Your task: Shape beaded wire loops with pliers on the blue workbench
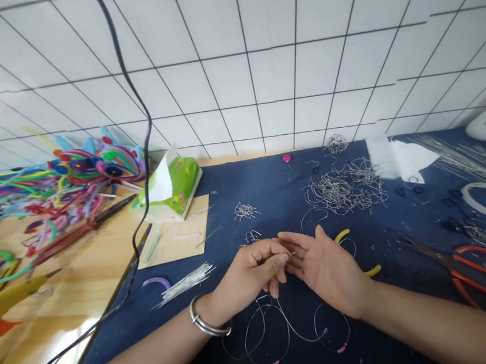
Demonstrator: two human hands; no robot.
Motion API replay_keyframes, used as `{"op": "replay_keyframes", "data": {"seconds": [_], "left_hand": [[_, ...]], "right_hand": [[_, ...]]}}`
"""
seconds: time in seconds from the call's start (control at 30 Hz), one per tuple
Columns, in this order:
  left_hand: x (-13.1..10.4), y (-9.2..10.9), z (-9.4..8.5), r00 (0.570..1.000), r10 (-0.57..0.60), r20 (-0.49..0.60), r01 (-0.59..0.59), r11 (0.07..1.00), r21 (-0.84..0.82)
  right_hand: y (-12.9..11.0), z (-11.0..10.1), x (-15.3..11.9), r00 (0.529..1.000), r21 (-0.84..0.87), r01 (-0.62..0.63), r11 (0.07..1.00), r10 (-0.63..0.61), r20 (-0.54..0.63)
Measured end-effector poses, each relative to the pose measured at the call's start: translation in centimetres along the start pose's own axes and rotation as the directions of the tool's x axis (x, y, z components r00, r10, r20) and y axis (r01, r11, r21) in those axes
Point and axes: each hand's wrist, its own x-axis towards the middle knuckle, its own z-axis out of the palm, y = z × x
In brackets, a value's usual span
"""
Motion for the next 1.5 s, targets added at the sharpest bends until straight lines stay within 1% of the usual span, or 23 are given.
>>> {"op": "replay_keyframes", "data": {"seconds": [0.07,0.17,0.23,0.33,0.57,0.8,0.97,1.07,1.27,1.5], "left_hand": [[-0.2,0.1,0.1,1.0,0.023,-0.012,-0.02,0.982,0.186],[-0.4,0.3,0.4,0.995,0.099,-0.017,-0.081,0.894,0.44],[-0.5,0.3,0.7,0.987,0.158,-0.001,-0.131,0.82,0.557],[-0.6,0.1,1.0,0.977,0.213,0.034,-0.182,0.731,0.658],[-0.4,-0.5,1.1,0.969,0.237,0.069,-0.212,0.66,0.721],[-0.4,-0.6,1.2,0.971,0.22,0.094,-0.214,0.619,0.756],[-0.4,-0.6,1.3,0.963,0.245,0.112,-0.239,0.585,0.775],[-0.5,-0.6,1.3,0.961,0.25,0.117,-0.245,0.574,0.781],[-0.4,-0.5,1.3,0.972,0.205,0.11,-0.21,0.565,0.798],[-0.5,-0.6,1.3,0.97,0.215,0.117,-0.22,0.557,0.801]], "right_hand": [[0.0,0.0,0.1,1.0,0.008,0.02,1.0,-0.019,-0.016],[-0.1,0.0,0.1,0.999,0.014,0.028,1.0,-0.027,-0.037],[-0.1,0.0,0.1,0.999,0.009,0.026,1.0,-0.025,-0.042],[-0.1,-0.1,0.1,0.999,-0.004,0.029,1.0,-0.029,-0.027],[0.2,-0.2,0.0,0.999,-0.089,0.037,0.995,-0.037,0.0],[0.2,-0.1,-0.1,0.999,-0.097,0.035,0.995,-0.035,0.001],[0.1,-0.1,-0.1,1.0,-0.121,0.029,0.992,-0.029,-0.005],[0.1,-0.1,0.0,1.0,-0.131,0.027,0.991,-0.028,-0.007],[0.3,-0.3,0.0,0.999,-0.12,0.038,0.992,-0.039,-0.002],[0.2,-0.2,0.0,0.999,-0.107,0.034,0.994,-0.034,0.0]]}}
